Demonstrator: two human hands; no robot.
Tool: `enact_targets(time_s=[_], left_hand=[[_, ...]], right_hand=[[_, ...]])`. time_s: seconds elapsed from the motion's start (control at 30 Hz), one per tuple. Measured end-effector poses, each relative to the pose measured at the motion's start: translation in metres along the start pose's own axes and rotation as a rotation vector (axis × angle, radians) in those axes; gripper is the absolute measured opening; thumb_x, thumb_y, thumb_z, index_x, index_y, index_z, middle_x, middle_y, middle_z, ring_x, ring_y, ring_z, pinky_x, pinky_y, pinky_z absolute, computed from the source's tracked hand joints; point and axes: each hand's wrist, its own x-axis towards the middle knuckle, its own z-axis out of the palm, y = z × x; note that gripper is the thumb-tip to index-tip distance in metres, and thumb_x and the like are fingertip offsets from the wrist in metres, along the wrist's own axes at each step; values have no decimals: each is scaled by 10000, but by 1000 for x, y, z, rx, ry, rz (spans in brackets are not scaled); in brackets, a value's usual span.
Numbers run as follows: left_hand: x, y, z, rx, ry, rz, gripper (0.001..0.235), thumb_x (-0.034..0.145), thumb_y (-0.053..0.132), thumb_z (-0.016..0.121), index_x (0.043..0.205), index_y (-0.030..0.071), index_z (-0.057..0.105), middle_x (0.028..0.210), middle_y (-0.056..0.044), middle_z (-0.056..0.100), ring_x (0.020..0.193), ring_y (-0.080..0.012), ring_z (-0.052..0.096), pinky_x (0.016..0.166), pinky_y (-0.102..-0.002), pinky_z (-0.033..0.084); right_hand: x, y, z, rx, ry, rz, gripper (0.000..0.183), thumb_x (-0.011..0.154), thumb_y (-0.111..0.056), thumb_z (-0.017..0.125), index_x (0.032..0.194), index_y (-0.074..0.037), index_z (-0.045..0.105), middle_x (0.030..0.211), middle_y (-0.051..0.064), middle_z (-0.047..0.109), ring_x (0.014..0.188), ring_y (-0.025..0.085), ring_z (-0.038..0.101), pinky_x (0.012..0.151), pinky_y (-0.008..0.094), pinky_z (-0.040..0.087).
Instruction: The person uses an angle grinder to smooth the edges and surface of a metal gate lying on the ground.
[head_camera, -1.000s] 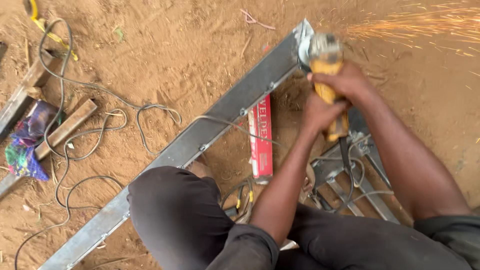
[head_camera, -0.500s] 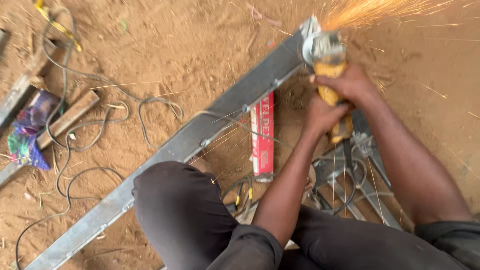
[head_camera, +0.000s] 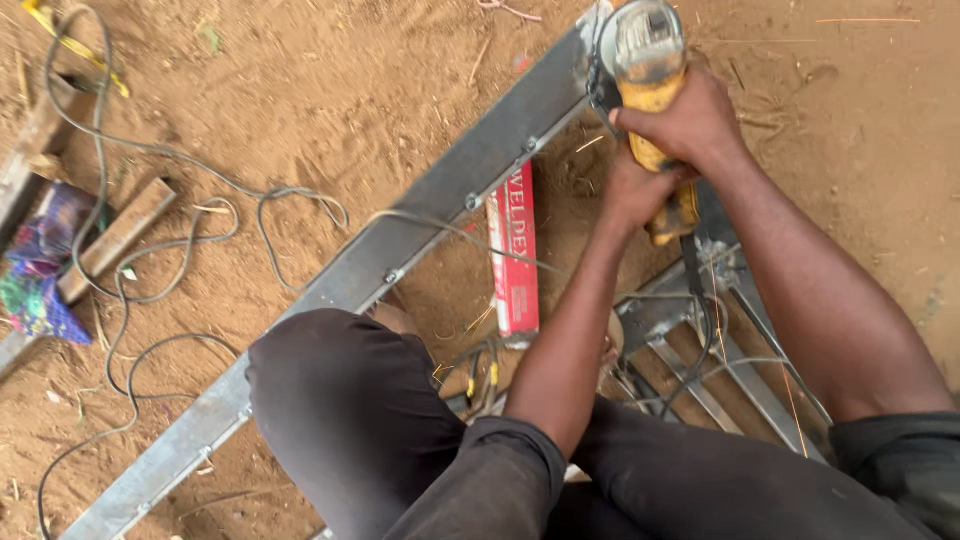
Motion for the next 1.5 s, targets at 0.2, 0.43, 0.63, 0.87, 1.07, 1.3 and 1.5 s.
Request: enact_targets(time_s=[0.2, 0.43, 0.63, 0.87, 1.07, 1.3, 1.5], left_hand=[[-7, 26, 2, 59, 57, -137, 659, 689, 89, 890, 1270, 13, 588, 1135, -126, 744, 1002, -272, 759, 858, -404, 640], [-13, 22, -2, -22, 70, -177, 698, 694, 54, 860, 1298, 26, 511, 1139, -122, 720, 997, -253, 739, 853, -399, 633], [-8, -2, -20, -66, -35, -120, 602, 760, 62, 839, 1310, 6, 602, 1173, -129, 736, 1034, -258, 736, 891, -408, 626], [-6, -10, -3, -163, -21, -131, 626, 722, 45, 834, 1289, 16, 569, 1141, -118, 722, 1012, -264, 732, 877, -410, 629], [0, -8, -14, -73, -60, -113, 538, 758, 32, 813, 1256, 6, 613, 1141, -128, 739, 1016, -262, 742, 878, -417, 626], [-13, -1, -16, -234, -10, -170, 504, 765, 31, 804, 1228, 13, 605, 1126, -139, 728, 988, -266, 744, 874, -432, 638], [-2, 2, -9, -228, -32, -164, 506, 779, 52, 813, 1236, 29, 597, 1133, -118, 730, 995, -241, 732, 886, -411, 610]], right_hand=[[3, -6, -4, -5, -84, 103, 758, 688, -462, 903, 1270, -44, 653, 1212, 157, 726, 1090, 276, 715, 968, 418, 565], [5, -17, 0, -34, -109, 65, 752, 682, -476, 913, 1239, -41, 654, 1173, 177, 725, 1049, 292, 715, 936, 427, 558], [-2, -24, 11, -74, -81, 149, 815, 680, -517, 927, 1229, 3, 624, 1156, 204, 717, 1037, 332, 718, 907, 444, 571], [3, -16, 0, -13, -110, 183, 770, 694, -453, 910, 1286, -48, 630, 1200, 147, 727, 1058, 267, 734, 961, 410, 573], [-4, -26, 5, -36, 1, 103, 848, 697, -465, 961, 1244, 46, 562, 1172, 198, 696, 1038, 314, 710, 911, 435, 572], [-4, -29, 12, -124, 2, 96, 845, 705, -482, 968, 1240, 35, 566, 1158, 233, 697, 1037, 360, 698, 905, 466, 560], [-1, -28, 5, -114, 52, 48, 859, 694, -474, 963, 1266, 25, 561, 1192, 214, 687, 1059, 342, 701, 931, 461, 561]])
